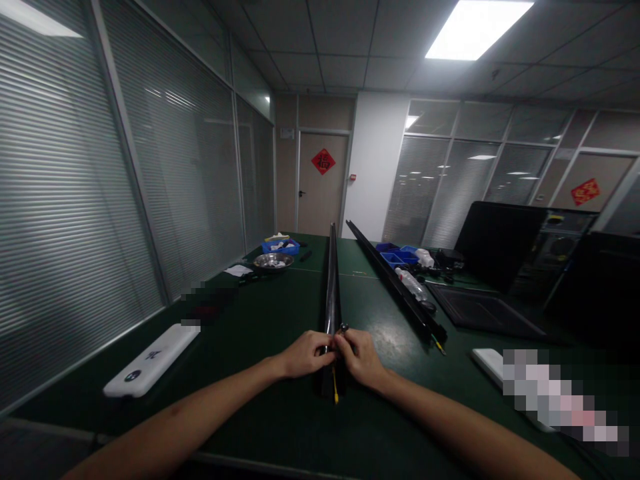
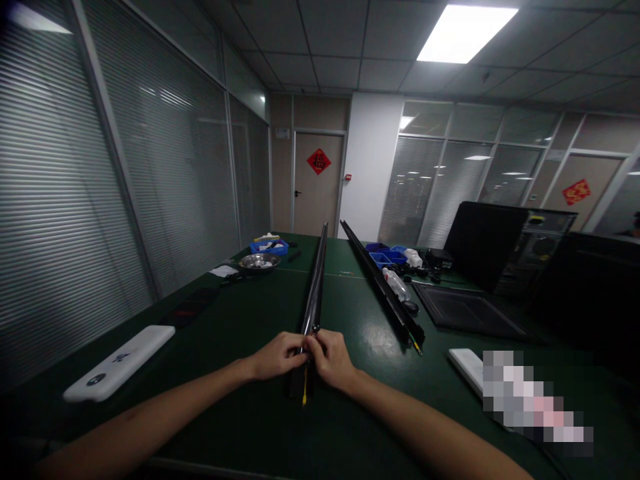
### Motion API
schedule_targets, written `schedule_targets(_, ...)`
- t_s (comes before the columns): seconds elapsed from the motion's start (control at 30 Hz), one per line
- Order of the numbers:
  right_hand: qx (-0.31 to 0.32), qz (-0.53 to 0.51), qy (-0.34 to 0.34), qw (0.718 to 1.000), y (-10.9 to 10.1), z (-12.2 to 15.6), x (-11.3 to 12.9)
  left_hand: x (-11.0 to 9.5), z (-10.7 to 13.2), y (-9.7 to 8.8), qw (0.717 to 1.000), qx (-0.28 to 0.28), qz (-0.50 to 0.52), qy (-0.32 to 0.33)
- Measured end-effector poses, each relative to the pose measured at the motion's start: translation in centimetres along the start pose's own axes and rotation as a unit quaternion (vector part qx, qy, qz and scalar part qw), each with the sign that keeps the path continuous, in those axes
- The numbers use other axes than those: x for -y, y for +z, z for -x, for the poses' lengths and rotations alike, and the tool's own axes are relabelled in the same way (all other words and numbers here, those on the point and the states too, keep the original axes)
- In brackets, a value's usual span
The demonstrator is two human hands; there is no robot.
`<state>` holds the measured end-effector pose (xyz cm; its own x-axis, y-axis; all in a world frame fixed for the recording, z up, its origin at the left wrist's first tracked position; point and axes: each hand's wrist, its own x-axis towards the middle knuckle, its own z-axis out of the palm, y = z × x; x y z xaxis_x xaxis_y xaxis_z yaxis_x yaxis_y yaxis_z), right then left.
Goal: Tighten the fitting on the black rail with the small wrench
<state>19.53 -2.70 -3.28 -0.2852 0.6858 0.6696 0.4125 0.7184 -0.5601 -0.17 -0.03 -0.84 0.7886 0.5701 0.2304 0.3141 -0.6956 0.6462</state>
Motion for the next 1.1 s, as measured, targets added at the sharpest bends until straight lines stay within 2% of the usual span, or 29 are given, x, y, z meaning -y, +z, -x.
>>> schedule_targets(0.87,0.033,-0.045,-0.020,0.998,-0.37,-0.23,-0.02,0.37,-0.02,0.16,1.000,-0.002,-0.018,0.003)
schedule_targets(1.1,-0.010,-0.023,0.009,1.000,-0.16,0.01,0.17,0.22,-0.05,0.16,1.000,-0.005,-0.014,0.002)
